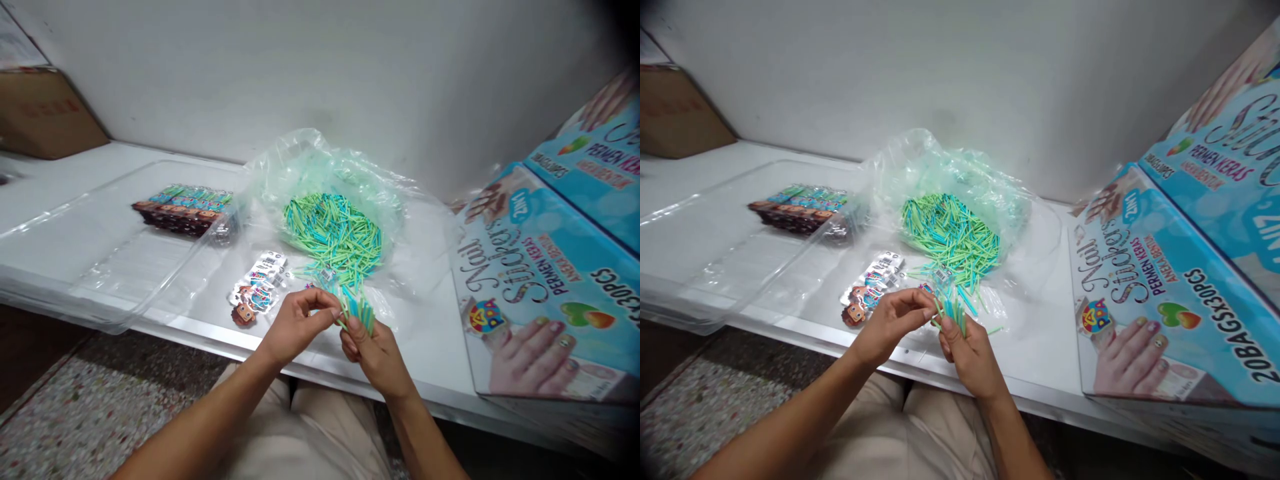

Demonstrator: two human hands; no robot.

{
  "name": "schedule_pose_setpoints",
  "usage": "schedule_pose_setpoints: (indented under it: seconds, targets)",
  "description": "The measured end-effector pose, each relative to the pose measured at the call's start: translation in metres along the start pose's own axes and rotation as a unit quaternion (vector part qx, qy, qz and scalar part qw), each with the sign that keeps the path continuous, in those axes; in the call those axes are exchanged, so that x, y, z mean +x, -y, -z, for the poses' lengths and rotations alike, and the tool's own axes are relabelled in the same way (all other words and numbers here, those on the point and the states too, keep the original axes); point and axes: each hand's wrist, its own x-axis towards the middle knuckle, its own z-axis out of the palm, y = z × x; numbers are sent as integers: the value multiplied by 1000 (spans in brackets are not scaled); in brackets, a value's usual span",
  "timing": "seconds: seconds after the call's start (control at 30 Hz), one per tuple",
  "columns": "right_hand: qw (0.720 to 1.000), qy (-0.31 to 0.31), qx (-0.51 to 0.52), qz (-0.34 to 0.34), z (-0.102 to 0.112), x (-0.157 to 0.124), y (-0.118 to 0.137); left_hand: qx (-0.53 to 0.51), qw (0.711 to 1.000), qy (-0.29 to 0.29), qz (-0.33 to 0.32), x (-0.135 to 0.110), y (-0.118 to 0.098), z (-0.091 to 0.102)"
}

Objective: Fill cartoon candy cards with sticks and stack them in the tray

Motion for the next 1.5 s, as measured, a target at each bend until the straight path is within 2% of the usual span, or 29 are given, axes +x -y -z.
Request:
schedule_pose_setpoints:
  seconds: [0.17, 0.33, 0.6, 0.87, 1.07, 1.33, 1.5]
  targets:
    - [1000, 5, -27, 3, -1, -1, 3, -8, 1000, -6, 16, 1, 2, -3]
    - [1000, 1, -23, -6, -3, -1, 4, 7, 1000, -8, -13, 1, 0, -6]
    - [999, 13, -41, 8, -1, -1, 6, 3, 1000, -4, 28, 6, 0, -10]
    - [999, 13, -47, -3, 0, -2, 3, -23, 998, -37, 40, 8, -3, -15]
    - [999, 15, -50, 9, 1, -1, 5, 12, 998, -8, 54, 9, 2, -14]
    - [998, 30, -48, -3, 0, -3, 4, -23, 998, -21, 50, 9, -3, -17]
    - [998, 35, -46, -4, 1, -3, 4, -20, 998, 22, 59, 9, -9, -17]
